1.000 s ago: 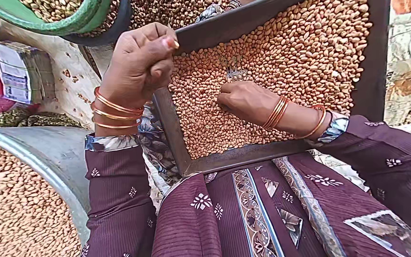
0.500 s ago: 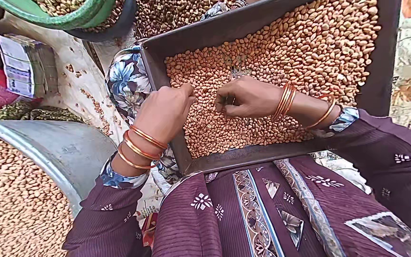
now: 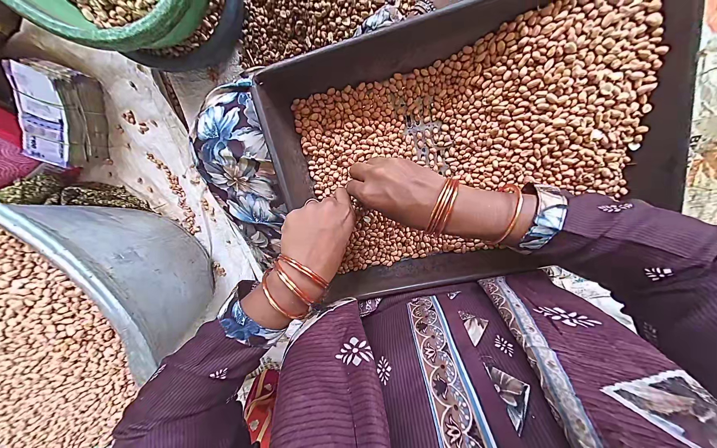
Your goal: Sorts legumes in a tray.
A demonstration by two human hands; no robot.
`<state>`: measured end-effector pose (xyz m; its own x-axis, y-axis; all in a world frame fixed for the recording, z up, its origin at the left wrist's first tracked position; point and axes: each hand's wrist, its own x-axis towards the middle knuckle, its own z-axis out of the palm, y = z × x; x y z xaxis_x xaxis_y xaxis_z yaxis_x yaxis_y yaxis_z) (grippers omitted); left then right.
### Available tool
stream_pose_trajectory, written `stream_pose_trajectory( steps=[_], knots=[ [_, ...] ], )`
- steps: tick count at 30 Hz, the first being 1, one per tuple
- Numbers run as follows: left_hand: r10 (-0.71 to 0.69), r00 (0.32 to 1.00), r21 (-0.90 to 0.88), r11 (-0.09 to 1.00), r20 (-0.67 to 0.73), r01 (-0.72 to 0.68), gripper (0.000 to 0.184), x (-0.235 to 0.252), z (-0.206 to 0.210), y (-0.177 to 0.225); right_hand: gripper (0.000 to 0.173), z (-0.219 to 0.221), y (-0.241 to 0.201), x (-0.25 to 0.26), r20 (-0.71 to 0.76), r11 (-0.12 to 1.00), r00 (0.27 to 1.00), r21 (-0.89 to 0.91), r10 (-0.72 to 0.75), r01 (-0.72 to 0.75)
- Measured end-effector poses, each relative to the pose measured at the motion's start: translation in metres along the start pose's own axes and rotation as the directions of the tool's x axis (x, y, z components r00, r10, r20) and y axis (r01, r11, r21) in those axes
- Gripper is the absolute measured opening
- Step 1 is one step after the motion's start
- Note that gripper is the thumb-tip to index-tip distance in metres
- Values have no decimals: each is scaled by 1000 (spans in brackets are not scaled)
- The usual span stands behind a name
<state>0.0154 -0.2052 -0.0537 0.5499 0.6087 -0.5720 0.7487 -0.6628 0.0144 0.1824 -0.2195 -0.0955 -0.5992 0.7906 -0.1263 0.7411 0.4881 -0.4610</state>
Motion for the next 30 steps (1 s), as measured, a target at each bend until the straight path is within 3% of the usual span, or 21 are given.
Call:
stream_pose_trajectory(
  steps=[3, 5, 6, 7, 9, 11, 13, 15, 16, 18, 19, 21, 23, 25, 27, 30],
  knots=[
    [134, 990, -264, 954, -48, -142, 16, 6, -12, -31, 11, 0, -2, 0, 9, 1000, 1000, -3, 30, -30],
    [283, 953, -528, 796, -109, -297, 20, 20, -24, -61, 10, -6, -4, 3, 108, 998, 992, 13, 64, -66],
    [343, 931, -700, 634, -127, -329, 18, 25, -27, -74, 10, -10, -3, 5, 161, 996, 984, 38, 75, -82],
    [410, 902, -874, 378, -138, -306, 15, 28, -28, -84, 9, -15, 2, 7, 207, 992, 975, 78, 82, -100],
    [517, 828, -973, -51, -217, -223, 20, 29, -26, -95, 8, -26, 15, 8, 282, 965, 954, 203, 103, -164],
    [581, 749, -945, -257, -319, -203, 27, 26, -20, -100, 8, -31, 29, 3, 309, 927, 947, 322, 90, -194],
    [602, 702, -920, -326, -381, -219, 35, 21, -14, -99, 4, -31, 36, -2, 296, 895, 954, 409, 53, -177],
    [573, 723, -923, -245, -385, -297, 37, 14, -11, -95, 12, -24, 34, -6, 235, 898, 972, 430, -11, -94],
    [531, 770, -928, -96, -353, -359, 34, 8, -12, -92, 15, -19, 30, -8, 176, 904, 983, 427, -52, -29],
    [420, 874, -797, 427, -243, -427, 28, -3, -15, -86, 14, -10, 20, -7, 104, 909, 986, 408, -133, 80],
    [374, 901, -603, 674, -221, -428, 27, -8, -13, -81, 12, -5, 16, -7, 90, 916, 983, 385, -158, 112],
    [299, 945, -272, 906, -130, -324, 23, -19, -9, -67, 9, 0, 7, -8, 96, 947, 982, 296, -162, 127],
    [203, 976, -57, 977, -78, -207, 18, -27, -4, -50, 11, 5, 0, -9, 84, 974, 987, 194, -135, 117],
    [189, 976, 66, 981, -110, -183, 14, -31, 4, -36, 11, 3, -4, -8, 128, 987, 987, 141, -95, 77],
    [185, 972, 120, 978, -143, -168, 6, -33, 13, -23, 10, 0, -6, -8, 182, 992, 982, 125, -50, 27],
    [164, 975, 156, 978, -152, -140, 10, -33, 23, -11, 10, -7, -5, -9, 260, 986, 966, 156, 12, -54]
  ],
)
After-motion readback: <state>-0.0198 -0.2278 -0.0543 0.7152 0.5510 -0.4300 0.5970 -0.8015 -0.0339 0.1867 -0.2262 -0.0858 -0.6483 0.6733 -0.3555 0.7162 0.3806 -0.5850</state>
